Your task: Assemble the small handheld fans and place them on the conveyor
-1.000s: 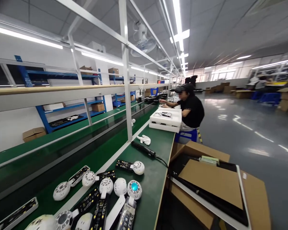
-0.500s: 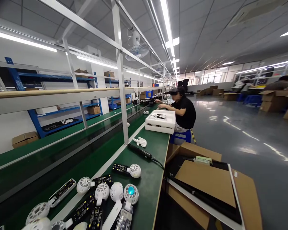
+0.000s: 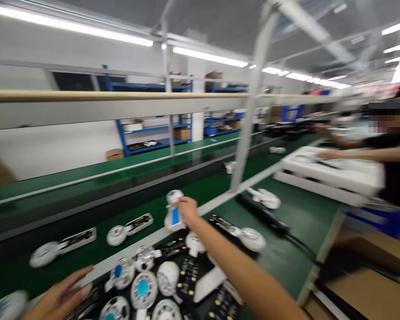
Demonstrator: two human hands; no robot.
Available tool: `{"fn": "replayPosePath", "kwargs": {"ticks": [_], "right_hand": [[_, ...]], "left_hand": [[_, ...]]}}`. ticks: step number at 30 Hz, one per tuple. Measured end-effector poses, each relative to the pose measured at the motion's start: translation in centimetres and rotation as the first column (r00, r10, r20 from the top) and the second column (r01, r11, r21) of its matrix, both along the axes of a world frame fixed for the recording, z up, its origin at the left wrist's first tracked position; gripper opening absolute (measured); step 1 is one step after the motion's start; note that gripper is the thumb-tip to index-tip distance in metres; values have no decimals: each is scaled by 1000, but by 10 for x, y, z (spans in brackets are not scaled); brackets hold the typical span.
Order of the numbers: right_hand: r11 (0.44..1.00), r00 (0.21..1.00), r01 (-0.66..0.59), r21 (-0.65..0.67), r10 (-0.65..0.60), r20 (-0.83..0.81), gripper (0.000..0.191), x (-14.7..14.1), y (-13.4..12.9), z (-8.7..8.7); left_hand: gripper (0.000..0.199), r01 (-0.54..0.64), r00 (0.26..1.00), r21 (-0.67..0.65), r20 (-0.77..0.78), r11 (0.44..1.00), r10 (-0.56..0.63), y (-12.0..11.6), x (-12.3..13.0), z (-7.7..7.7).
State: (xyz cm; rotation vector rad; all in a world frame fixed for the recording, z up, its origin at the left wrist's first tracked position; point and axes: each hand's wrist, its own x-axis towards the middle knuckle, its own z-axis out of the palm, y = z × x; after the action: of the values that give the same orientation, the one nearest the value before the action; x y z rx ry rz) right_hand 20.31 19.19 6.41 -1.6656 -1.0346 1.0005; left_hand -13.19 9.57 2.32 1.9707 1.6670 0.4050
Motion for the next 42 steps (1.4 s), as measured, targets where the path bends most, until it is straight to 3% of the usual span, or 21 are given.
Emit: {"fn": "replayPosePath", "kwargs": {"ticks": [2, 4, 7, 9, 11, 14, 16, 20, 24, 27, 29, 32, 35, 38, 42], "right_hand": [[999, 988, -30, -22, 33, 152, 25, 15, 28, -7], [995, 945, -92, -48, 103, 311, 26, 20, 51, -19], [969, 820, -245, -38, 228, 525, 31, 6, 64, -37], [918, 708, -395, -24, 321, 629, 43, -17, 62, -48], [830, 581, -557, -42, 426, 694, 52, -48, 58, -58], [660, 377, -740, -130, 567, 732, 52, -98, 54, -69], [583, 267, -789, -193, 608, 748, 43, -127, 55, -72], [554, 139, -779, -293, 608, 782, 32, -159, 60, -66], [567, 116, -758, -322, 603, 789, 28, -157, 57, -51], [652, 198, -712, -262, 543, 816, 33, -130, 41, -36], [728, 270, -651, -216, 488, 830, 37, -98, 26, -24], [862, 391, -487, -141, 360, 847, 46, -32, -3, -9], [969, 486, -228, -90, 193, 852, 39, 49, -31, -3], [994, 529, 46, -96, 57, 847, 36, 127, -52, -9], [957, 551, 217, -190, 40, 833, 30, 196, -67, -26]], "left_hand": [[47, -80, 964, 22, -252, 997, 83, 8, -23, 11], [47, -181, 918, 43, -352, 982, 185, 24, -44, 18], [57, -308, 832, 75, -463, 949, 306, 53, -72, 15], [54, -369, 766, 99, -531, 924, 363, 69, -87, 7], [48, -401, 706, 116, -593, 909, 387, 81, -100, -2], [39, -407, 620, 155, -676, 900, 397, 92, -112, -11], [34, -406, 563, 193, -717, 893, 411, 95, -117, -13], [27, -405, 490, 236, -759, 883, 428, 93, -118, -6], [29, -227, 535, 274, -766, 934, 355, 77, -108, 13], [47, -43, 615, 265, -753, 963, 234, 60, -104, 19], [49, 76, 660, 281, -733, 957, 163, 52, -106, 14], [47, 258, 775, 425, -628, 867, 77, 50, -112, -1], [41, 356, 874, 535, -481, 766, -71, 56, -100, -8], [38, 396, 896, 573, -413, 717, -165, 54, -64, 4], [38, 407, 899, 502, -367, 763, -238, 45, -6, 29]]}}
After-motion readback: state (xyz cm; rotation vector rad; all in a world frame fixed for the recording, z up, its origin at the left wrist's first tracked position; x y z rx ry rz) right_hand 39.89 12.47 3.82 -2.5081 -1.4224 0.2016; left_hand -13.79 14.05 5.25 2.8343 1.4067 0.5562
